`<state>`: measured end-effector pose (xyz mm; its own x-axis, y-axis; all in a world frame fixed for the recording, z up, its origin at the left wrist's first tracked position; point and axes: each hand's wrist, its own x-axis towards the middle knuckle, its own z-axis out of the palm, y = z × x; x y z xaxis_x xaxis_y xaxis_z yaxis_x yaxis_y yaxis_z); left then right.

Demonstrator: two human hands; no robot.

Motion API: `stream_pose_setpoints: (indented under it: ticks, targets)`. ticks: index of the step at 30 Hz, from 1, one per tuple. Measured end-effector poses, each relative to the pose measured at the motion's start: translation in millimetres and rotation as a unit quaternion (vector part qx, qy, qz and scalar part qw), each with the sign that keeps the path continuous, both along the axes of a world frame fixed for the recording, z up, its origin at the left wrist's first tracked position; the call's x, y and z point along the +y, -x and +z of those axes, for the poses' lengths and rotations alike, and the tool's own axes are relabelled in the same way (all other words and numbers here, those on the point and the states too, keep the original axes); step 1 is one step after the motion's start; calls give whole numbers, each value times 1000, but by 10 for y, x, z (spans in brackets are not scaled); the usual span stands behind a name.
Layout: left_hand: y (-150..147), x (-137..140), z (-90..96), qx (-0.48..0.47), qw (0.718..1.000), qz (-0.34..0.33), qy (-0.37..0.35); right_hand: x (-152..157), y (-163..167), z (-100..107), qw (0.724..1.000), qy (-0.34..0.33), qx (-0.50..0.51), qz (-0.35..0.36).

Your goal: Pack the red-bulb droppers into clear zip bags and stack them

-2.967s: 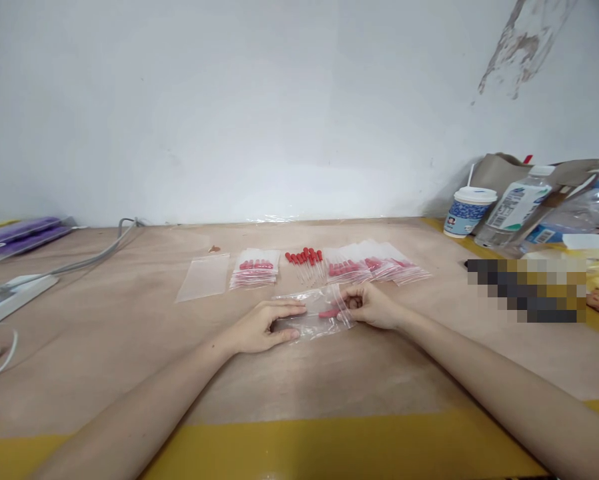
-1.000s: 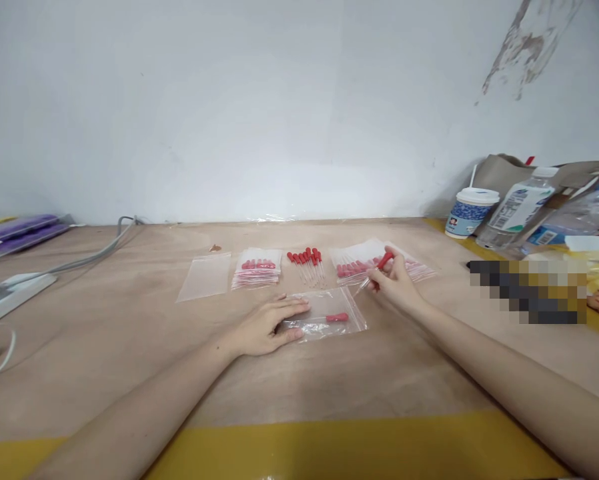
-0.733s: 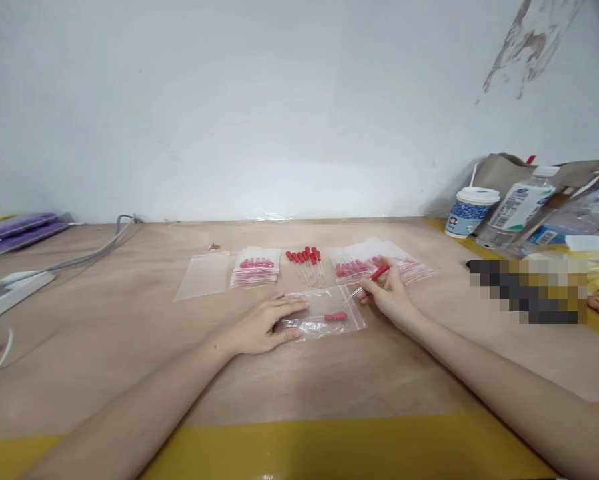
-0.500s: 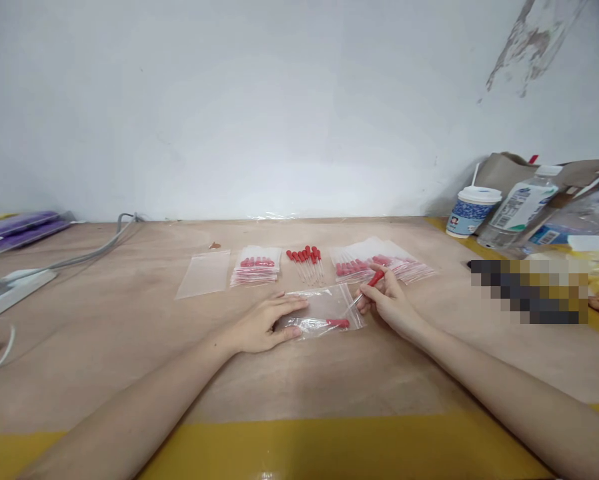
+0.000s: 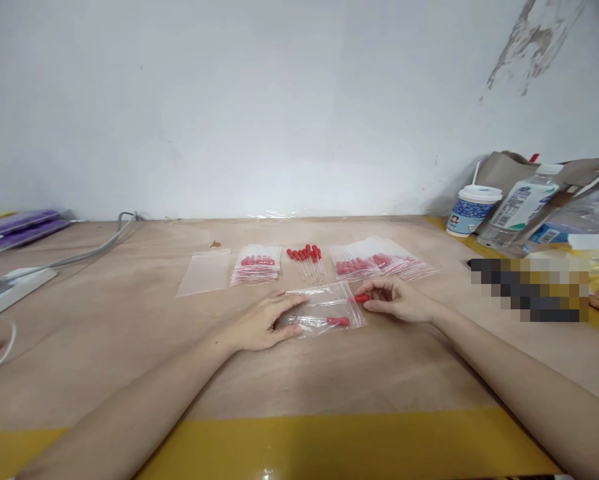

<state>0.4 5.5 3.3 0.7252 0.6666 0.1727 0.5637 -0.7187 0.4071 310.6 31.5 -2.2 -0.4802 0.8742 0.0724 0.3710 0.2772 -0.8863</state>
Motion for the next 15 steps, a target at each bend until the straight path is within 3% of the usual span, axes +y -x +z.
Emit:
stream_pose_setpoints:
  ticks: [7, 12, 15]
  targets:
    - [-6, 14, -24, -1, 1000, 5, -6, -2, 128, -20, 999, -22, -19, 18]
    - [2, 18, -28, 0, 1000, 2, -2, 64, -34, 66, 996, 0, -68, 53]
    - [1, 24, -27, 7, 1000, 7, -4, 91, -61, 46, 995, -25, -91, 27]
